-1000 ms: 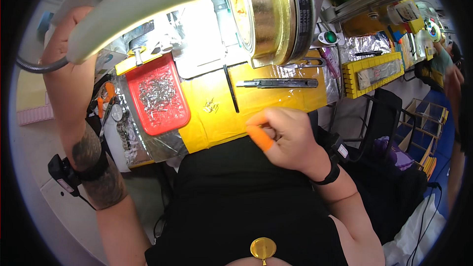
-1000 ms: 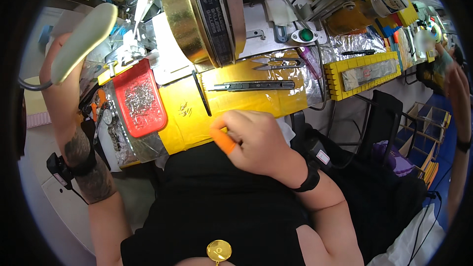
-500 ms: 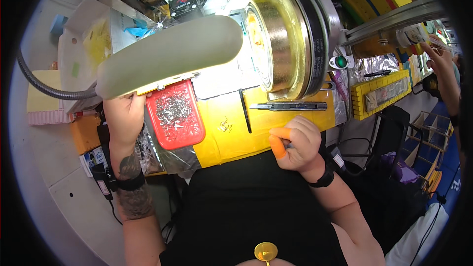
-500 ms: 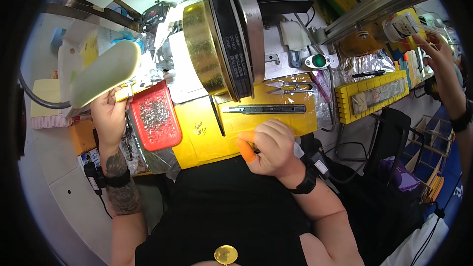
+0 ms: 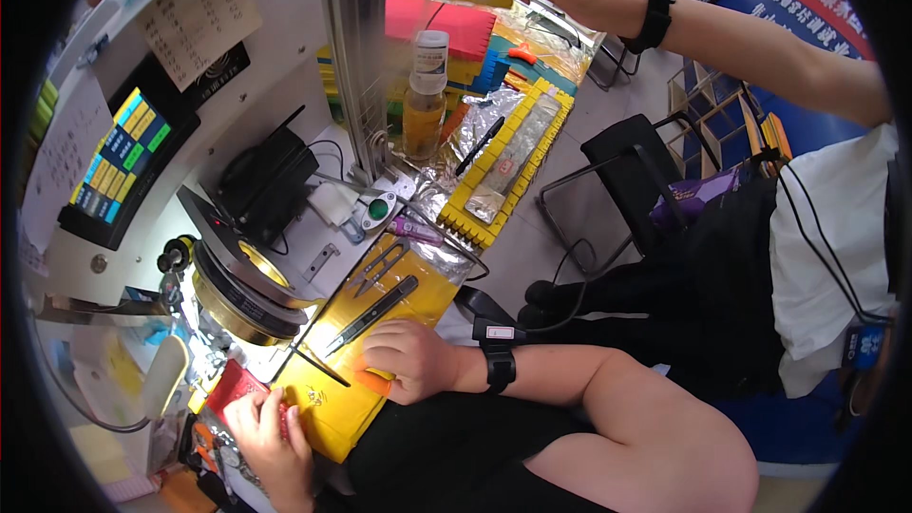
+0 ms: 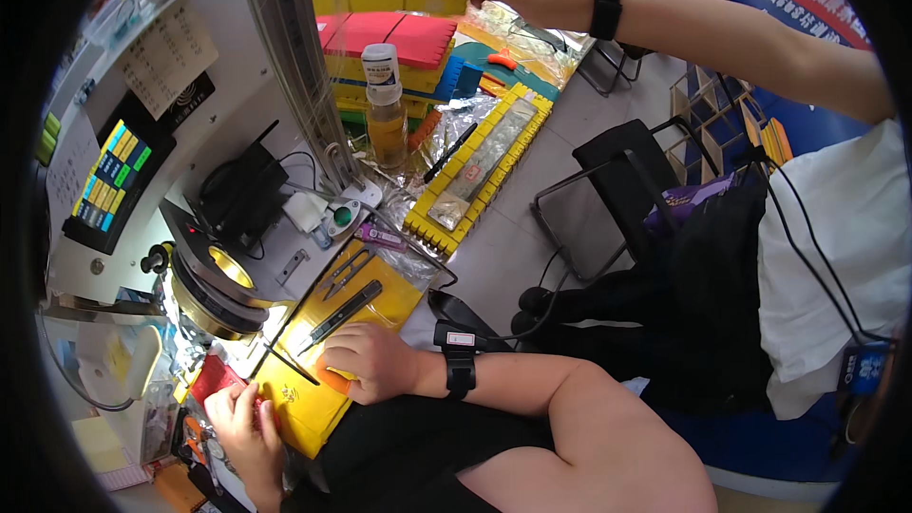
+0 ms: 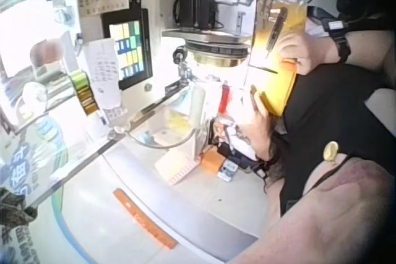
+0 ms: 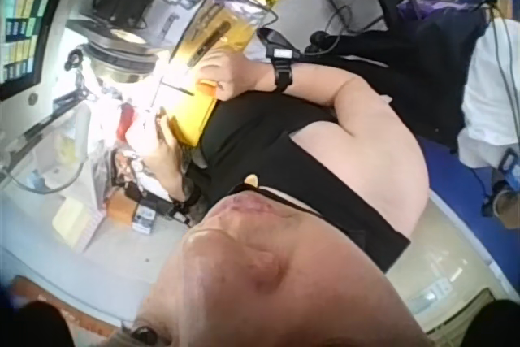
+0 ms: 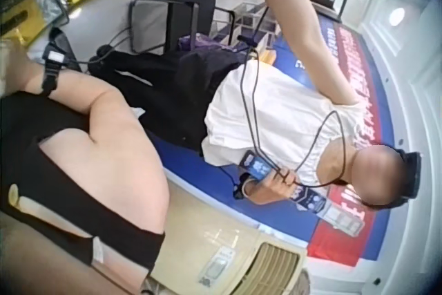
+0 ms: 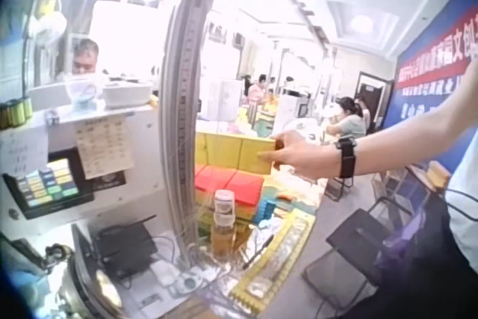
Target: Assembling and inspecting small metal components using specialized tools at a workstation.
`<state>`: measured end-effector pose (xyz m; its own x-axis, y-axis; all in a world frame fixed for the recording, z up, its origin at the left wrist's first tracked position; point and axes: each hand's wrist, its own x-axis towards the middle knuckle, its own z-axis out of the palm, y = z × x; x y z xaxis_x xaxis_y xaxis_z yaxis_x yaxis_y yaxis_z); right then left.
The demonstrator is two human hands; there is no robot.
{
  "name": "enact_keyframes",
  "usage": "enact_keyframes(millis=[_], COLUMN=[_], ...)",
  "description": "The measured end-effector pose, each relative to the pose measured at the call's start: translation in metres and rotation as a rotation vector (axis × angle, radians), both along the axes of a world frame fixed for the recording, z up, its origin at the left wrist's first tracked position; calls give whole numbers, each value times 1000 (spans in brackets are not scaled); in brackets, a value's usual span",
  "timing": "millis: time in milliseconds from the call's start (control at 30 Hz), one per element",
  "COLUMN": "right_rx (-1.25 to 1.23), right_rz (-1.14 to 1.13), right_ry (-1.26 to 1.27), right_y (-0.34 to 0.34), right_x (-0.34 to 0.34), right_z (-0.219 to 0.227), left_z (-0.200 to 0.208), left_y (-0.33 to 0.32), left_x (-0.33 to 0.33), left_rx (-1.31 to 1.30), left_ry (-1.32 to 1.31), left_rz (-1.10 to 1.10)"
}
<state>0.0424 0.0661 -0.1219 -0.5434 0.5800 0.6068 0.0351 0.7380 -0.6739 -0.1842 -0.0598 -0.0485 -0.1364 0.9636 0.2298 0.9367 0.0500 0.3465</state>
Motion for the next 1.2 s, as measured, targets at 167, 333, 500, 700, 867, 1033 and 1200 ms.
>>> enact_keyframes(millis=[167,333,500,700,867,1033,1200], right_rx=[-47,-24,-28,-76,-133,-24,795], right_rz=[1,19,-38,12,112,79,-258], right_ry=[-13,-14,-61,47,51,192,438], right_y=[-1,-4,-3,-2,5,20,62], right_x=[1,-1,4,-3,12,29,258], right_z=[-5,-4,1,4,24,56,178], left_z=[-17,-9,-15,-13,-15,-5,-12], left_y=[-2,-5,7,4,9,5,-5], left_x=[-2,12,12,14,11,11,2], left_rx=[3,-35,-12,-6,-68,-90,-91], left_ry=[15,-6,11,54,44,46,68], left_rz=[-28,24,-10,-48,-65,-82,-109])
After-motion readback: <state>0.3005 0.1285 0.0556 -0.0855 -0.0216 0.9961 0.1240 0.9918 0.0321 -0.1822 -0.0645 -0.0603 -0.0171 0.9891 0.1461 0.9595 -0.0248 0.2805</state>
